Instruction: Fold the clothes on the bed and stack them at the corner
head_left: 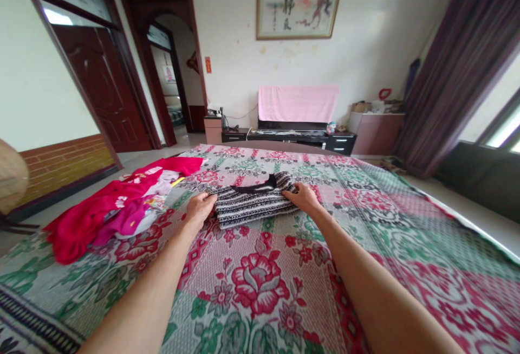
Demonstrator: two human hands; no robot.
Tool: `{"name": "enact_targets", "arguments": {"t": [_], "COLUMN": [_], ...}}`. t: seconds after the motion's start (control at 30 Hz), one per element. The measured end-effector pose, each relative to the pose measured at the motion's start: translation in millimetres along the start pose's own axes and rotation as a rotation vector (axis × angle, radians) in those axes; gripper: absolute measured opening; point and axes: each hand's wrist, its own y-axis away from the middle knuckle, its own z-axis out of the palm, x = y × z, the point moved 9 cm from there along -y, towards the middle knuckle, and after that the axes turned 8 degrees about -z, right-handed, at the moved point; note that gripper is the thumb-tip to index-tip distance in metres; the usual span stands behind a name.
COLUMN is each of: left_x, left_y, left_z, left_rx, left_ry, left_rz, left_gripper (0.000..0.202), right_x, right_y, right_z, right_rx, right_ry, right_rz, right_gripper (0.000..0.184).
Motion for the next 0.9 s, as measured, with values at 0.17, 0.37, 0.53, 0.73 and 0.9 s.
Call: {"name": "enact_targets", "arguments": {"t": [0.17,0.37,0.53,0.73,0.9], "left_x": [-4.3,12.2,24.7,11.3,5.6], "left_y": [6.4,11.4,14.0,9.3,13.8], "left_z": [10.8,10.9,8.4,25.8,37.3], "left_rx": [-0.185,-0.076,-0.026,-0.235,-0.33], "left_ry": [-0.021,-0.19,-0.12,0.306,0.447], "left_rz": [-0.135,0.025,0.13,-0.018,-0.129], "left_gripper": [0.036,0.028,0.023,0.035,0.034], "right_x": [-1.1,0.0,2.8,-15.0,-10.7], "right_y": [-0.6,1.6,15.2,35.0,37.8], "right_z": [1.9,16.1,25.8,12.1,0.3], "right_rx": [-0.078,-0.192,-0.379,-0.541,-0.517], "right_ry": [0.037,-0.231,-0.58,-0.725,-0.651], "right_rz": [0.04,0.064,0.205,0.172,0.14], "right_gripper": [0.035,0.013,0.011,0.023,0.031]}}
